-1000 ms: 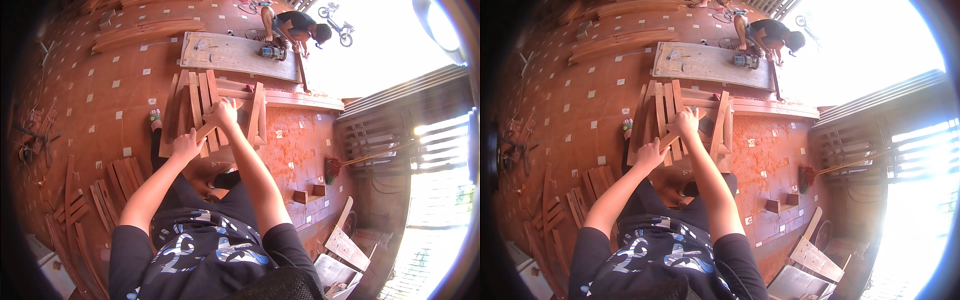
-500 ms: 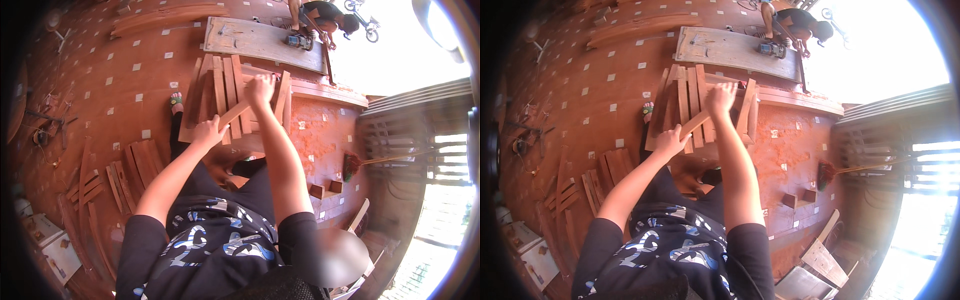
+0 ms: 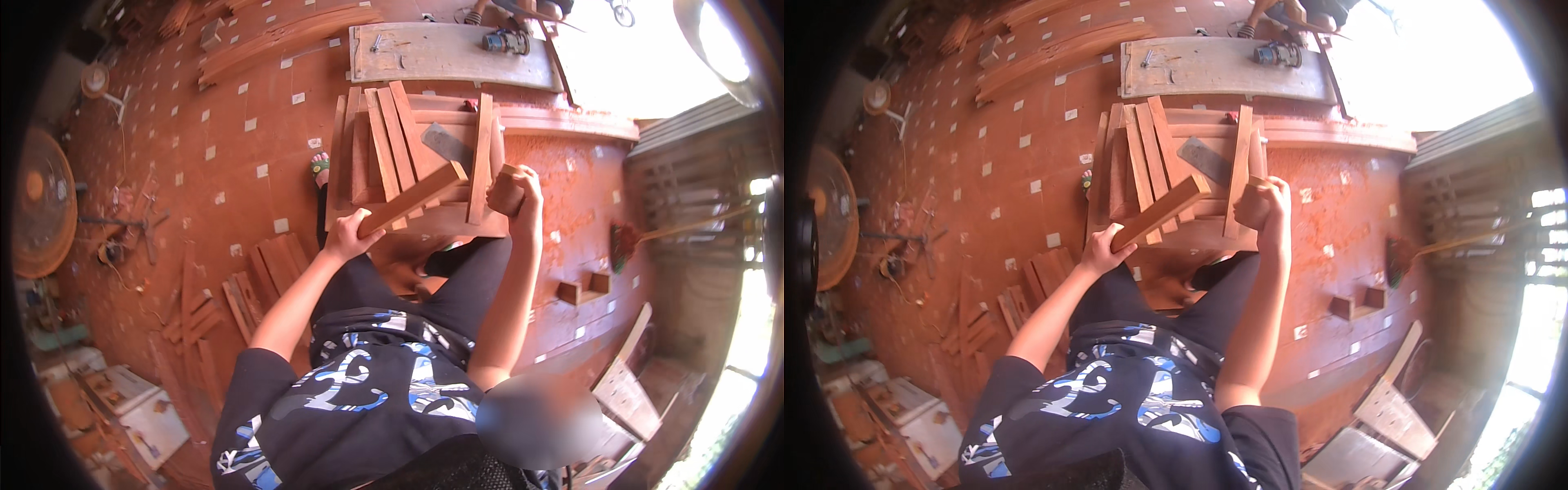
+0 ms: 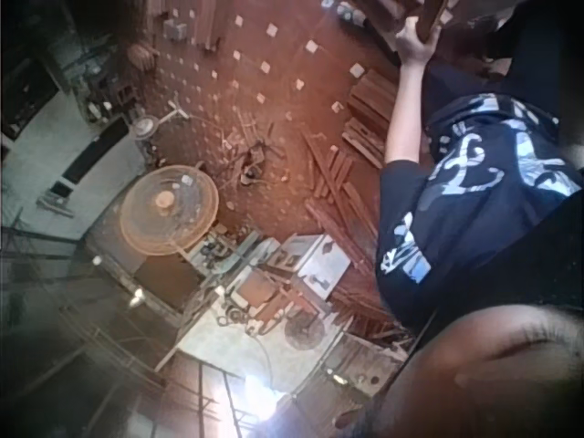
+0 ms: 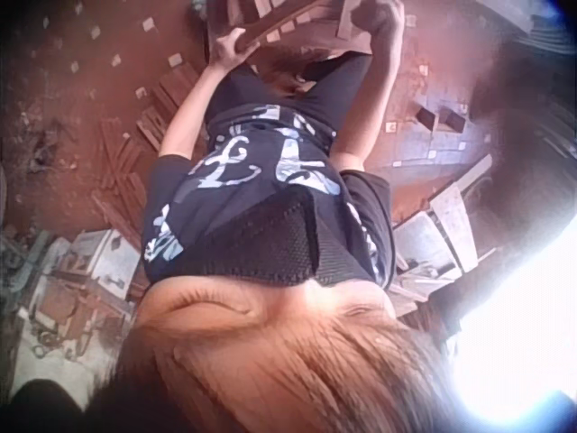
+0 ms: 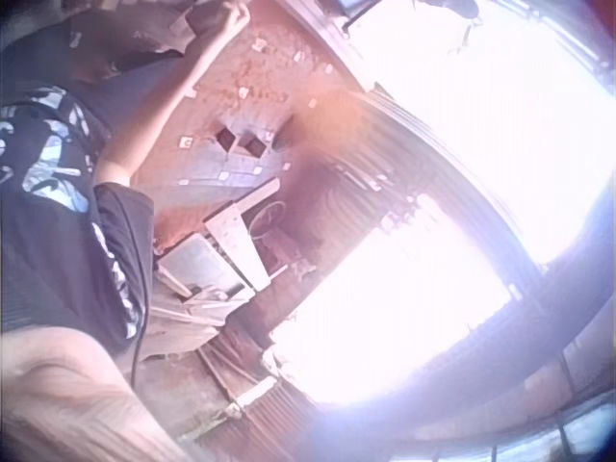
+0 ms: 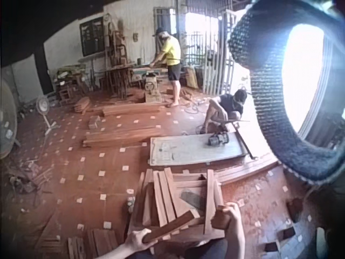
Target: The person sands the edges and surfaces of small wooden planks using a sanding block. They repeatedly flip and reposition each piece to smooth all sides, handling the planks one at a time.
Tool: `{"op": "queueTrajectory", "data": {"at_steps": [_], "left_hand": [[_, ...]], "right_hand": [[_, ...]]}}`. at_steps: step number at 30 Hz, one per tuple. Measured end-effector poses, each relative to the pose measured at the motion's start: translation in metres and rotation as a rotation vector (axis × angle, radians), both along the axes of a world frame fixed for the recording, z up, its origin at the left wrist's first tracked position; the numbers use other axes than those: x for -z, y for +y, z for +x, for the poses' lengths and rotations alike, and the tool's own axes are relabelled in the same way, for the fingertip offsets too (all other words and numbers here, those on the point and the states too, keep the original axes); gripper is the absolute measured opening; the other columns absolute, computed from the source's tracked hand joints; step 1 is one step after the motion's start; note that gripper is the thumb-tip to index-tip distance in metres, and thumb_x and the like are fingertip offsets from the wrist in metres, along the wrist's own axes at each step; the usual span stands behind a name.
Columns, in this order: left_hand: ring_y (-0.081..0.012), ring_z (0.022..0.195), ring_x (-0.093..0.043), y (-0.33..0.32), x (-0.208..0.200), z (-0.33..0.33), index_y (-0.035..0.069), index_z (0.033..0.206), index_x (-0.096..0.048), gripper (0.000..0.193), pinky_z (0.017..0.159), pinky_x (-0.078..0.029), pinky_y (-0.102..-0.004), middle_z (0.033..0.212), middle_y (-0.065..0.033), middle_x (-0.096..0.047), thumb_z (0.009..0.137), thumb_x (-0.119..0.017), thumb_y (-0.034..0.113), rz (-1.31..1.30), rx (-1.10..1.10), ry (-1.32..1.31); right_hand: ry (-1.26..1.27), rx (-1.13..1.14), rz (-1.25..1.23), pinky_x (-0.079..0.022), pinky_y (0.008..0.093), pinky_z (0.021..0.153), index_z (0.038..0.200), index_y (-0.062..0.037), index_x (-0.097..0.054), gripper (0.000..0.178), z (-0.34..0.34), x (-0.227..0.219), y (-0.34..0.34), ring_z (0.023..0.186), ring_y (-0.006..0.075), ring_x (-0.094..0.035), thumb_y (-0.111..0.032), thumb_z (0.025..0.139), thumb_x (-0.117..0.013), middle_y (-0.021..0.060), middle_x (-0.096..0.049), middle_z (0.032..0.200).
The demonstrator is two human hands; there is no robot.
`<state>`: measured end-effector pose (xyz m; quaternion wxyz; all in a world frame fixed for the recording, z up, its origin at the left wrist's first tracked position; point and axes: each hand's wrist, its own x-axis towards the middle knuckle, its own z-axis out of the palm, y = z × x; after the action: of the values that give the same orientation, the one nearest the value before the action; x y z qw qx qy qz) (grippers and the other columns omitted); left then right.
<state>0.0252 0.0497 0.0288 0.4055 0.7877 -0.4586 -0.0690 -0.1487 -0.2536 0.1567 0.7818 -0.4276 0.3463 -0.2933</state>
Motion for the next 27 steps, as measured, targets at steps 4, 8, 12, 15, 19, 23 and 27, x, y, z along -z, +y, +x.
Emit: {"op": "queueTrajectory", "data": {"at_steps": [4, 8, 12, 15, 19, 23, 27], "left_hand": [[-0.0319, 0.068, -0.072, 0.017, -0.015, -0.003, 0.008, 0.095, -0.061, 0.043, 0.062, -0.057, -0.0393, 0.075, -0.0128, -0.069, 0.078, -0.087, 0.037, -0.037, 0.068, -0.076], [-0.0275, 0.064, -0.071, 0.026, -0.032, -0.019, 0.008, 0.090, -0.060, 0.043, 0.059, -0.056, -0.0357, 0.072, -0.0101, -0.068, 0.071, -0.092, 0.031, -0.123, 0.003, -0.051], [-0.0225, 0.066, -0.070, 0.041, -0.051, -0.039, 0.007, 0.086, -0.061, 0.036, 0.062, -0.055, -0.0328, 0.075, -0.0087, -0.068, 0.071, -0.090, 0.021, -0.067, -0.026, 0.049], [-0.0230, 0.067, -0.070, 0.036, -0.072, -0.053, 0.005, 0.087, -0.063, 0.029, 0.063, -0.055, -0.0329, 0.075, -0.0094, -0.069, 0.075, -0.086, 0.017, -0.074, -0.023, 0.125], [-0.0311, 0.067, -0.071, 0.025, -0.104, -0.053, 0.006, 0.085, -0.064, 0.023, 0.061, -0.055, -0.0362, 0.073, -0.0133, -0.068, 0.078, -0.082, 0.018, -0.046, 0.001, 0.180], [-0.0312, 0.064, -0.070, 0.025, -0.112, -0.047, 0.006, 0.082, -0.064, 0.022, 0.059, -0.054, -0.0365, 0.069, -0.0131, -0.067, 0.077, -0.081, 0.019, -0.014, -0.013, 0.082], [-0.0309, 0.060, -0.069, 0.025, -0.108, -0.046, 0.005, 0.080, -0.063, 0.022, 0.056, -0.053, -0.0358, 0.066, -0.0125, -0.065, 0.076, -0.080, 0.018, -0.110, -0.047, 0.070]], "right_hand": [[0.039, -0.131, -0.264, -0.054, 0.0306, 0.075, 0.124, -0.0073, -0.063, 0.041, 0.005, -0.023, 0.025, 0.085, 0.0131, -0.065, -0.017, 0.088, -0.078, 0.0048, -0.068, 0.101], [0.020, -0.264, -0.412, -0.050, 0.0255, 0.085, 0.126, -0.0066, -0.067, 0.042, 0.007, -0.071, 0.047, 0.093, 0.0091, -0.062, -0.015, 0.086, -0.080, 0.0006, -0.068, 0.102], [-0.064, -0.310, -0.453, -0.049, 0.0251, 0.086, 0.125, -0.0055, -0.066, 0.044, 0.008, -0.075, 0.067, 0.093, 0.0081, -0.060, -0.019, 0.086, -0.081, 0.0005, -0.067, 0.101], [-0.054, -0.331, -0.409, -0.049, 0.0263, 0.087, 0.124, -0.0051, -0.066, 0.045, 0.013, -0.079, 0.084, 0.094, 0.0090, -0.060, -0.021, 0.085, -0.082, 0.0010, -0.067, 0.101], [-0.088, -0.292, -0.457, -0.049, 0.0280, 0.092, 0.130, -0.0041, -0.066, 0.054, 0.016, -0.089, 0.096, 0.098, 0.0112, -0.061, -0.022, 0.083, -0.084, 0.0042, -0.069, 0.106], [-0.142, -0.351, -0.626, -0.049, 0.0331, 0.096, 0.134, 0.0012, -0.063, 0.060, 0.001, -0.107, 0.099, 0.104, 0.0170, -0.064, -0.022, 0.082, -0.083, 0.0122, -0.071, 0.112], [-0.003, -0.372, -0.909, -0.049, 0.0394, 0.099, 0.136, 0.0019, -0.059, 0.063, 0.001, -0.116, 0.108, 0.108, 0.0361, -0.066, -0.022, 0.082, -0.082, 0.0223, -0.068, 0.111]]}}
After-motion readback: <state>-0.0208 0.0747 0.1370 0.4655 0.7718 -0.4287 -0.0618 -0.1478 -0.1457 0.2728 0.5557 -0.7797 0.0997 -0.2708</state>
